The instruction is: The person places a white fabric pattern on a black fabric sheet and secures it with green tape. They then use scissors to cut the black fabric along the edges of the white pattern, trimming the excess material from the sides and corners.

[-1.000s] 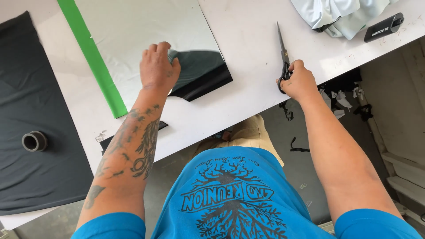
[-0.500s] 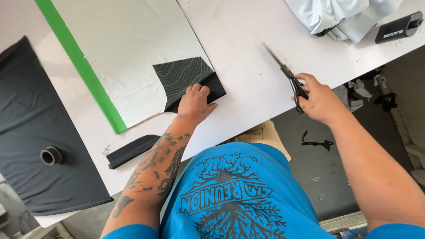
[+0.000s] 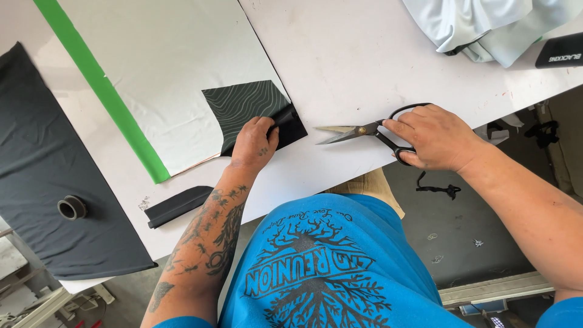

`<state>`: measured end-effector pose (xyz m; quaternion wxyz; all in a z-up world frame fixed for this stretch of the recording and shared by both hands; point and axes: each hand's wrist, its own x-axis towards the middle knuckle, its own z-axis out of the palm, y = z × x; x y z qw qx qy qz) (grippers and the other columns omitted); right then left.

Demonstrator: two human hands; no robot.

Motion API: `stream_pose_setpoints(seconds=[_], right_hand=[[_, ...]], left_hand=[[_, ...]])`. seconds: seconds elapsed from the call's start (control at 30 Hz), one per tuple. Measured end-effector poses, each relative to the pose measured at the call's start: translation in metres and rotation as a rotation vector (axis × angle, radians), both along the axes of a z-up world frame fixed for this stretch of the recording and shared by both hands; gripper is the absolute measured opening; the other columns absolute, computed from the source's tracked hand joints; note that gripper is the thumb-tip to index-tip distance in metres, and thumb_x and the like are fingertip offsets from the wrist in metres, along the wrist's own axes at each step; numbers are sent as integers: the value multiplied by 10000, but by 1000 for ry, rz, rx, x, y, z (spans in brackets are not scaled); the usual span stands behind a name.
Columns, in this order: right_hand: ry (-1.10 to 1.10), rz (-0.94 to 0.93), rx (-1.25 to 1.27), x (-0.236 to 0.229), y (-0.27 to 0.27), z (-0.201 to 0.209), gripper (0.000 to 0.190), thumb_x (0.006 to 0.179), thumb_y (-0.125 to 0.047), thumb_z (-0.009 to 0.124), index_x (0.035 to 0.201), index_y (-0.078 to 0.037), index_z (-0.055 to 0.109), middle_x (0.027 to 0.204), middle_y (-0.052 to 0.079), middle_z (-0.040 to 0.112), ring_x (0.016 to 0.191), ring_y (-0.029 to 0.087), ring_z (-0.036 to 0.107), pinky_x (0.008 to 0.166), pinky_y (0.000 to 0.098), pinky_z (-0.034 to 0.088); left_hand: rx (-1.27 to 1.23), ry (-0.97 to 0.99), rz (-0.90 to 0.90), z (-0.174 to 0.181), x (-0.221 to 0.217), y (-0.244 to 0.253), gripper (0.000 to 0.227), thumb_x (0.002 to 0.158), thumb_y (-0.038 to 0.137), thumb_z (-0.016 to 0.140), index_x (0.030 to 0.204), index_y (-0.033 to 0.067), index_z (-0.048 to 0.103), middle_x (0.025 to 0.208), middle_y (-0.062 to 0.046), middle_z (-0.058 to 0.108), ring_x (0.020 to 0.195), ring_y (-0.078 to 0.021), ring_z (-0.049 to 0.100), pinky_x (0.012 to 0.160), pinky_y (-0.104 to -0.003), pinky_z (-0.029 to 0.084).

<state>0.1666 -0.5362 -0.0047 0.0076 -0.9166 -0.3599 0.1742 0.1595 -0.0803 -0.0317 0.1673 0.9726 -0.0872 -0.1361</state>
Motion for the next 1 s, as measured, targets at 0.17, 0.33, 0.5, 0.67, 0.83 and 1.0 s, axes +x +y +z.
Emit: stream_pose_setpoints(seconds=[0.17, 0.33, 0.5, 0.67, 0.83, 1.0], right_hand=[[-58, 91, 26, 10, 6, -6, 695, 863, -660, 631, 1467, -325, 552, 1112, -92, 689, 1075, 98, 659, 1082, 272, 507], [-77, 120, 28, 17, 11, -7, 661, 885, -665, 612, 1454, -334, 553, 1090, -100, 675, 1045, 84, 656, 1076, 269, 512], [-93, 156, 50, 27, 17, -10, 639, 886, -664, 615, 1425, -323, 574, 1078, -95, 665, 1020, 91, 645, 1067, 285, 512], [-143, 257, 130, 47, 38, -12, 663, 845, -633, 673, 1416, -307, 589, 1086, -79, 662, 1018, 112, 639, 1065, 312, 515], [-143, 332, 88, 71, 61, -4, 706, 808, -610, 746, 1433, -343, 556, 1079, -106, 632, 1028, 86, 619, 1097, 282, 498], [-156, 401, 49, 80, 70, 3, 756, 760, -613, 790, 1425, -369, 526, 1093, -127, 614, 1040, 69, 609, 1125, 266, 490]], left_hand=[[-29, 44, 97, 0, 0, 0, 202, 1016, 288, 675, 1146, 136, 701, 938, -89, 643, 885, -308, 721, 774, -399, 633], [-11, 65, 114, 2, 1, -2, 193, 1017, 298, 673, 1137, 149, 701, 925, -77, 641, 879, -296, 722, 767, -398, 636], [0, 119, 94, 7, 8, -6, 240, 1006, 298, 685, 1183, 137, 690, 961, -100, 640, 912, -321, 718, 769, -413, 639], [123, 304, 24, 22, 25, -18, 393, 973, 366, 708, 1267, 106, 673, 1037, -124, 664, 954, -315, 729, 792, -410, 640], [186, 474, 51, 66, 56, -45, 464, 966, 404, 732, 1267, 57, 666, 1082, -175, 690, 1018, -352, 745, 821, -455, 651], [221, 530, 82, 74, 66, -59, 543, 907, 440, 824, 1218, 23, 666, 1071, -203, 709, 1032, -390, 754, 822, -531, 658]])
